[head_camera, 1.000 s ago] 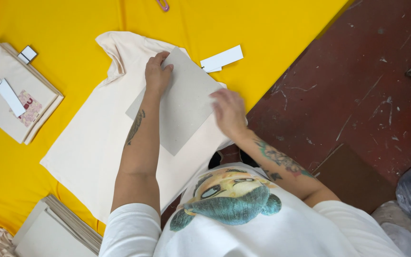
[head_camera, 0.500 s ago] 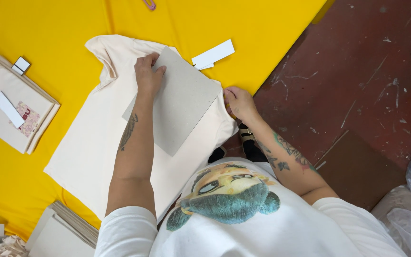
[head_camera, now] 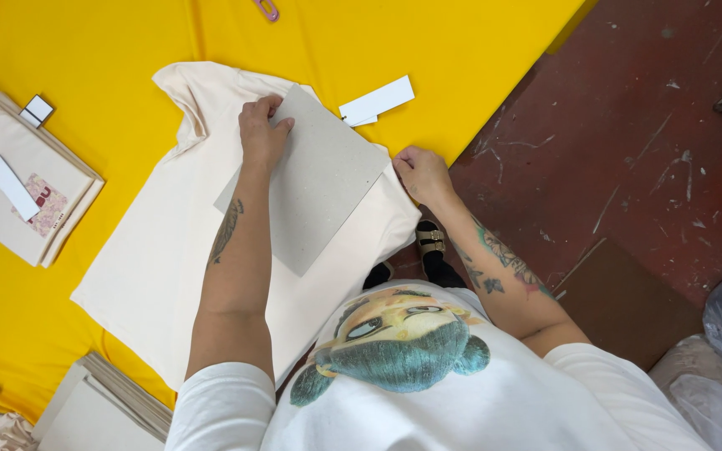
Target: Folding t-shirts using a cardboard template to ensure uniform size and shape.
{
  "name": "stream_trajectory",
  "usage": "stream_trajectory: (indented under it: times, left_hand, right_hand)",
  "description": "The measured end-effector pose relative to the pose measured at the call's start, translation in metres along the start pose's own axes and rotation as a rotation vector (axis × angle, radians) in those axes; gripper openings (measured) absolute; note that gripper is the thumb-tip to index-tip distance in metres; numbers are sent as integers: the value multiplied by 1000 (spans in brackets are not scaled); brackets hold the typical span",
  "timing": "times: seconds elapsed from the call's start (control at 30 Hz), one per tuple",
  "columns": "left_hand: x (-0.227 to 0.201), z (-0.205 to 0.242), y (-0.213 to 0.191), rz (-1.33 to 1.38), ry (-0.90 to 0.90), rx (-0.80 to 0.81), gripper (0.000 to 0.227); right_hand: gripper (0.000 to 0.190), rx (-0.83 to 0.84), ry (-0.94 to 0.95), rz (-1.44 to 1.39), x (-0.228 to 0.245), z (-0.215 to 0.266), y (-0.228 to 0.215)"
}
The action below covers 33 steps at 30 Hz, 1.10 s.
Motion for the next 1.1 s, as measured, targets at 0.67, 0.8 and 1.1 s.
stream_trajectory:
  times: [0.67,0.8,1.1]
  left_hand:
    - [5,-10,-1,-4,12,28,36]
    - [23,-37,4,-24,38,98,40]
    - [4,-56,2,-71,-61,236,34]
  right_hand:
    - [20,104,-74,-86,28,19,-16]
    - [23,124,-59,-268,2,10,-3]
    - [63,-12,36,-693,29,49,36]
Point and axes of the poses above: each hand's wrist, its own z-axis away from the middle knuckle, its own y-axis out of the palm, x = y × z, the point moved 10 cm from there along -z, towards the middle knuckle, and after that the axes turned 15 degrees about x, right-handed, at the moved point
